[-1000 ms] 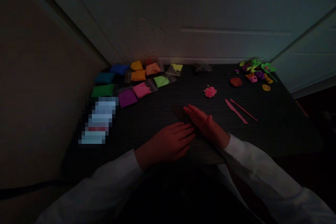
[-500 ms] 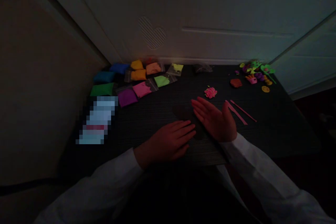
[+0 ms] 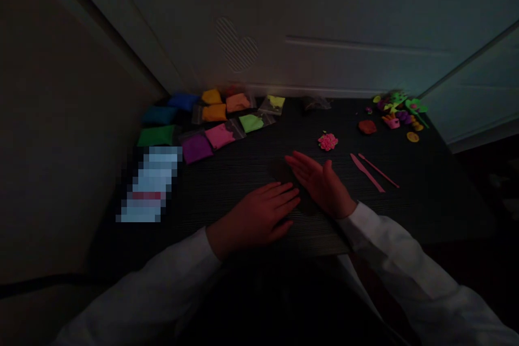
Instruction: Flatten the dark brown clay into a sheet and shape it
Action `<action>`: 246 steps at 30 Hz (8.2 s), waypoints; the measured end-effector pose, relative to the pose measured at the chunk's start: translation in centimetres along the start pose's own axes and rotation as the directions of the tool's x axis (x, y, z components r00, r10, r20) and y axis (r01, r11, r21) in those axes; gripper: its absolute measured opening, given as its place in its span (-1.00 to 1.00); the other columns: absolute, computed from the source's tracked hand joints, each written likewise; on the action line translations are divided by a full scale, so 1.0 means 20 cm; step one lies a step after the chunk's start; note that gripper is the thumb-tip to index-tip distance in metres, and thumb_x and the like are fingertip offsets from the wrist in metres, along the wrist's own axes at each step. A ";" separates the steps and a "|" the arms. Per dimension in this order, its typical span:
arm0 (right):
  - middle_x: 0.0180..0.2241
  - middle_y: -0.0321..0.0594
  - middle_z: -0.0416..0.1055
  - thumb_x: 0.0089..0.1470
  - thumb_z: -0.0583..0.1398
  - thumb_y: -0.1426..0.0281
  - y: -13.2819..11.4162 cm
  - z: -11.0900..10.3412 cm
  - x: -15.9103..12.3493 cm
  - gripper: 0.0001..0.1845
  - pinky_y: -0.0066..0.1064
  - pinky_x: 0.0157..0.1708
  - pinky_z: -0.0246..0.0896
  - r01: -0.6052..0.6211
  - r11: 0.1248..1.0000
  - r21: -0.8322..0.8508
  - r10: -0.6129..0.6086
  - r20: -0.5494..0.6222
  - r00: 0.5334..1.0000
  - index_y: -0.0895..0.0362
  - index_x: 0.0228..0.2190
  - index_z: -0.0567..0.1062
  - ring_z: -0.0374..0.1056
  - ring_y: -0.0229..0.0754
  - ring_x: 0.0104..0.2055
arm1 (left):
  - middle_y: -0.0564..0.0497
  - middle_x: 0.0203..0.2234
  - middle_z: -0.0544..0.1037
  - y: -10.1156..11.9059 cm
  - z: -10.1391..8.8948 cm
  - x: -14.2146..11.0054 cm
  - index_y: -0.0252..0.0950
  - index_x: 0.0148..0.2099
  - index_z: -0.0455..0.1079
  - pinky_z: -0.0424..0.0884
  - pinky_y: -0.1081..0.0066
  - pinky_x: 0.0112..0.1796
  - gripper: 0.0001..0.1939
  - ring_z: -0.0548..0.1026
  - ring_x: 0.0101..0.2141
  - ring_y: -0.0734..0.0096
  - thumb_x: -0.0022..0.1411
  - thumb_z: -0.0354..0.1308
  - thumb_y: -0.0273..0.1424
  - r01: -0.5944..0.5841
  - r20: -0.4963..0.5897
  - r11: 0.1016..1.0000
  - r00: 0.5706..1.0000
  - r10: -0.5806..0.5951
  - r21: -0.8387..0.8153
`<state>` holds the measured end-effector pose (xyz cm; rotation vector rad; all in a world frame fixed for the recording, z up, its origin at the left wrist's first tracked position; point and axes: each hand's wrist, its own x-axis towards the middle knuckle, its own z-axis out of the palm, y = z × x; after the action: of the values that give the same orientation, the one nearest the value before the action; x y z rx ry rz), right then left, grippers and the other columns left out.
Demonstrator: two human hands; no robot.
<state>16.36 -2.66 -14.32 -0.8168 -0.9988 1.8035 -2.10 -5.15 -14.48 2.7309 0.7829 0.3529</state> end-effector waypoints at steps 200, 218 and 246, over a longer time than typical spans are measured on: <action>0.04 -0.15 0.26 0.04 -0.13 -0.04 -0.09 -0.01 -0.07 -0.39 -0.28 0.17 -0.21 -0.071 0.951 0.300 0.085 -0.033 0.996 0.09 -0.12 0.38 0.10 -0.20 0.13 | -0.03 0.11 0.22 -0.04 -0.06 0.01 -0.27 0.19 0.03 -0.15 0.12 0.17 -0.45 0.08 0.15 0.29 0.21 -0.14 -0.14 -0.026 0.033 1.000 0.999 0.026 0.013; 0.02 -0.27 0.28 -0.01 -0.01 -0.04 -0.01 0.02 0.00 -0.46 -0.27 0.18 -0.28 -0.066 0.986 0.151 0.065 0.009 0.998 0.01 -0.12 0.37 0.05 -0.25 0.15 | -0.02 0.10 0.24 -0.02 -0.04 0.01 -0.25 0.18 0.04 -0.05 0.15 0.16 -0.49 0.13 0.13 0.32 0.21 -0.11 -0.22 -0.041 0.060 0.998 0.997 0.043 -0.041; -0.01 -0.24 0.31 0.02 -0.03 -0.01 -0.03 0.03 0.00 -0.48 -0.29 0.18 -0.27 -0.064 0.981 0.184 0.064 0.008 0.998 0.05 -0.13 0.38 0.07 -0.25 0.14 | -0.02 0.13 0.18 0.03 -0.03 0.01 -0.29 0.18 0.06 0.00 0.25 0.17 -0.51 0.09 0.15 0.36 0.22 -0.13 -0.27 -0.085 0.124 0.993 0.988 0.095 -0.084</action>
<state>15.96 -2.67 -13.55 -0.7398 -0.8000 1.9195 -1.87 -5.34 -13.76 2.6897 0.6002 0.2199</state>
